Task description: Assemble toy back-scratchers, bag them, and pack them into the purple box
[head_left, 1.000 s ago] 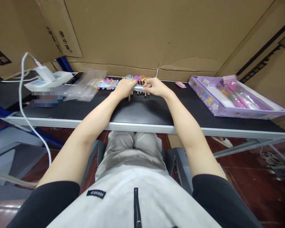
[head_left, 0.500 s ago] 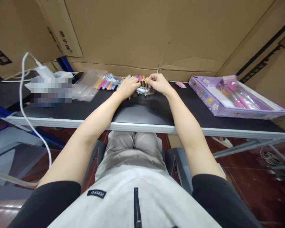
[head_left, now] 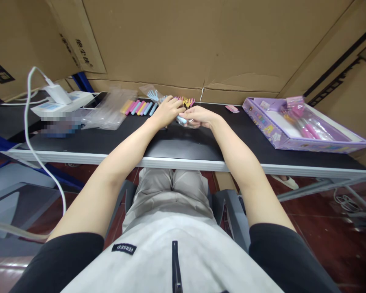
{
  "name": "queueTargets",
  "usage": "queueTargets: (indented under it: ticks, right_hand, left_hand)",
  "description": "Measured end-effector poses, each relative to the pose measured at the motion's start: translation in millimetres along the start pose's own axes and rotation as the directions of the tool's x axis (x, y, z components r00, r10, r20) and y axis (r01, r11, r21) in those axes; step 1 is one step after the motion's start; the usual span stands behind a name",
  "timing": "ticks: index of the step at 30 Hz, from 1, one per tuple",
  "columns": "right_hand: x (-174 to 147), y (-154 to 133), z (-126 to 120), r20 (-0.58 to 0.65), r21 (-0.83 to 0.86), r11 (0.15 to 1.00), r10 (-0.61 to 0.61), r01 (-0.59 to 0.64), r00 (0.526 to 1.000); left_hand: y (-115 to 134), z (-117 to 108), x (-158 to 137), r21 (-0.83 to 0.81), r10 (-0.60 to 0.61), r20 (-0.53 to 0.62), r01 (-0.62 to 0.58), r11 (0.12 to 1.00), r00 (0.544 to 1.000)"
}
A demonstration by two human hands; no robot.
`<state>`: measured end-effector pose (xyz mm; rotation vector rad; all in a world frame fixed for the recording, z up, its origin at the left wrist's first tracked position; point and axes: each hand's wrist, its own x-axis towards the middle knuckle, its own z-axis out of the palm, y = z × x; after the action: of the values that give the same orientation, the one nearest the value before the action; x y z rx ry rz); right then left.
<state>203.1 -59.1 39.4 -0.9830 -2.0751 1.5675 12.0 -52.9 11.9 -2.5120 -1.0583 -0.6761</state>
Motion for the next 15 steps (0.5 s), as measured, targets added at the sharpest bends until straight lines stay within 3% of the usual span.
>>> queueTargets:
  ticks: [6, 12, 15]
  right_hand:
    - [0.8, -4.3, 8.7, -0.056, 0.096, 0.995, 0.031, -0.026, 0.998]
    - [1.2, -10.8, 13.4, -0.208, 0.148, 0.988, 0.069, -0.038, 0.976]
    - [-2.1, -16.3, 7.8, -0.324, 0.161, 0.987, 0.08, -0.028, 0.943]
  left_hand:
    - [-0.4, -1.7, -2.2, -0.026, -0.017, -0.02, 0.017, 1.0, 1.0]
    - [1.4, -2.1, -4.2, -0.044, -0.094, -0.035, 0.092, 0.995, 0.995]
    - [-3.9, 2.1, -7.2, -0.084, -0.168, -0.067, 0.162, 0.983, 0.984]
